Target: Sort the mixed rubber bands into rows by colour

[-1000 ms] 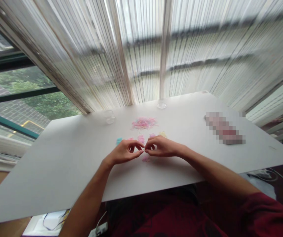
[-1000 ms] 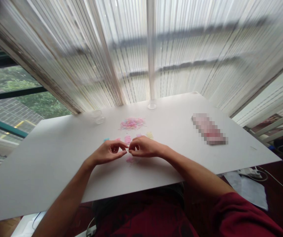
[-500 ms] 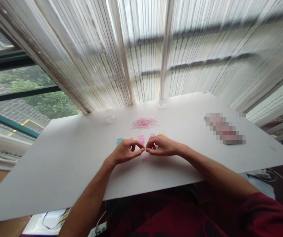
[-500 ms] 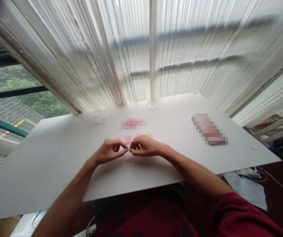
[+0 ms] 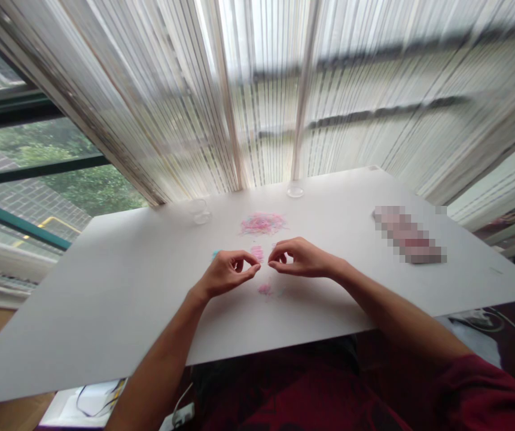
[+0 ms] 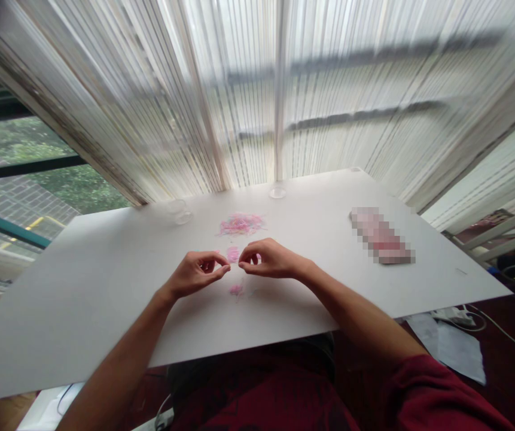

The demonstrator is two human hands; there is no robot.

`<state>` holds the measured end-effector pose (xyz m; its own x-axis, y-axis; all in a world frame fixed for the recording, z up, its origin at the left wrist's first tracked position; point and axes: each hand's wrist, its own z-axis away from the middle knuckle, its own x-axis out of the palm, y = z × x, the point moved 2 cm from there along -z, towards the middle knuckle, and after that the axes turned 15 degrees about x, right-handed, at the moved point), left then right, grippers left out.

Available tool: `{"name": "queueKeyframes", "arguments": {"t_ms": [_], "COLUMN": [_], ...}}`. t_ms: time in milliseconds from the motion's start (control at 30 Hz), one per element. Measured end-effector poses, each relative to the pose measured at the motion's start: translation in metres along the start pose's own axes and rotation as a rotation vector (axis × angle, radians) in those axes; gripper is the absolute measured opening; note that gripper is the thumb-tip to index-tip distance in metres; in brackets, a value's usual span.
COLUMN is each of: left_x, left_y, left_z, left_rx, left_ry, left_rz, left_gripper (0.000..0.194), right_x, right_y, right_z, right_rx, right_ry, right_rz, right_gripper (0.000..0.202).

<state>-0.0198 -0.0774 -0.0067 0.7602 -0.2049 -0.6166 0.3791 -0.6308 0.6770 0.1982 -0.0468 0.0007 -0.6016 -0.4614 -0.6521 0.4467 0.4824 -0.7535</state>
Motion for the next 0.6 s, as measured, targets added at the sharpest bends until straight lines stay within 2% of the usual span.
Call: {"name": "queueKeyframes", "arguments": {"t_ms": [133,300,433,600], "left_x": [0.001,0.006,0.010,0.013], "left_y": [-0.002,-0.004,-0.005,-0.005], "left_z": [0.001,0.002,0.003,0.003], "left_rx": [-0.008,0.018,0.029,0.015], "left_ry": [-0.011,-0.126,-0.263,-0.349], "left_rz": [0.008,0.050,0.062,0.073], "left_gripper": [0.025,0.022,0.025,0.032], "right_x": [-0.018,-0.055,-0.062,-0.059], "right_y": [0.008,0.043,0.065,0.063], "right_z": [0.002,0.005,0.004,0.004], "right_rx": [0.035,0.220,0.362,0.408], "right_ry": [0.058,0.281,0.261,0.218], "right_rz": [0.043,0.154,0.224,0.216], "right_gripper": [0.014,0.015,0.015,0.016]}}
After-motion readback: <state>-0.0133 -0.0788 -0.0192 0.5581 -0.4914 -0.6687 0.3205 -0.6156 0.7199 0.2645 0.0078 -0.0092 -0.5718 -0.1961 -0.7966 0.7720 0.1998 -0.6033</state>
